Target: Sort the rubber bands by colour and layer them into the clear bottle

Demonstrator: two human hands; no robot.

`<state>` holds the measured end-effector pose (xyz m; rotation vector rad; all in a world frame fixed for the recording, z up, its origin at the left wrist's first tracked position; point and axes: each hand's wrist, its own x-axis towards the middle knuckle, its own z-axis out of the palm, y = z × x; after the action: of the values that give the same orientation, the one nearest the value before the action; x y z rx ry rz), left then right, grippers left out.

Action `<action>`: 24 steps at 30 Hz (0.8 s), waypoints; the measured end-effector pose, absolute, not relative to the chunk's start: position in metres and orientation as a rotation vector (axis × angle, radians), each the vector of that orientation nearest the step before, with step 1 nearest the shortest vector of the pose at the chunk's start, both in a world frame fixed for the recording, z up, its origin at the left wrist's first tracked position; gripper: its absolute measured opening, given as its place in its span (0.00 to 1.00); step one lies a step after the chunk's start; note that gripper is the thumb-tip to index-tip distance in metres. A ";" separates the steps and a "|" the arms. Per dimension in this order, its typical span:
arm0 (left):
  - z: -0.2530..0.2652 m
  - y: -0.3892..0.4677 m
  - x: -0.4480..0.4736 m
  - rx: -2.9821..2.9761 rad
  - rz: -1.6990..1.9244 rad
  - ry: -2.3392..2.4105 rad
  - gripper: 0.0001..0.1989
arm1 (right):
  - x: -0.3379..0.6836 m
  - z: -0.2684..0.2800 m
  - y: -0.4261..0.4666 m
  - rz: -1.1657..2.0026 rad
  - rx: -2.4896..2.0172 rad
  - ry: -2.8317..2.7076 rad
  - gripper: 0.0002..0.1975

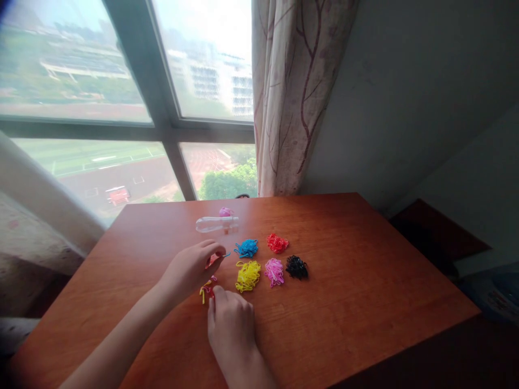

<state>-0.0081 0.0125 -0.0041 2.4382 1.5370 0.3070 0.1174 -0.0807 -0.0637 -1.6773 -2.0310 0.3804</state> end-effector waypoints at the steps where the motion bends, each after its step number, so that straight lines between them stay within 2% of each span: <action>1: -0.003 0.019 -0.001 2.455 0.307 1.529 0.08 | 0.117 -0.064 -0.081 0.371 -1.682 -2.031 0.08; 11: -0.019 0.058 0.028 2.464 0.281 1.577 0.10 | 0.116 -0.063 -0.079 0.375 -1.703 -2.044 0.07; 24: -0.009 0.048 0.006 2.417 0.333 1.545 0.10 | 0.117 -0.063 -0.081 0.363 -1.682 -2.013 0.06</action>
<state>0.0063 0.0484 -0.0093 2.4172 1.5450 0.3328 0.1170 -0.0813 -0.0630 -1.6819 -2.0131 0.3628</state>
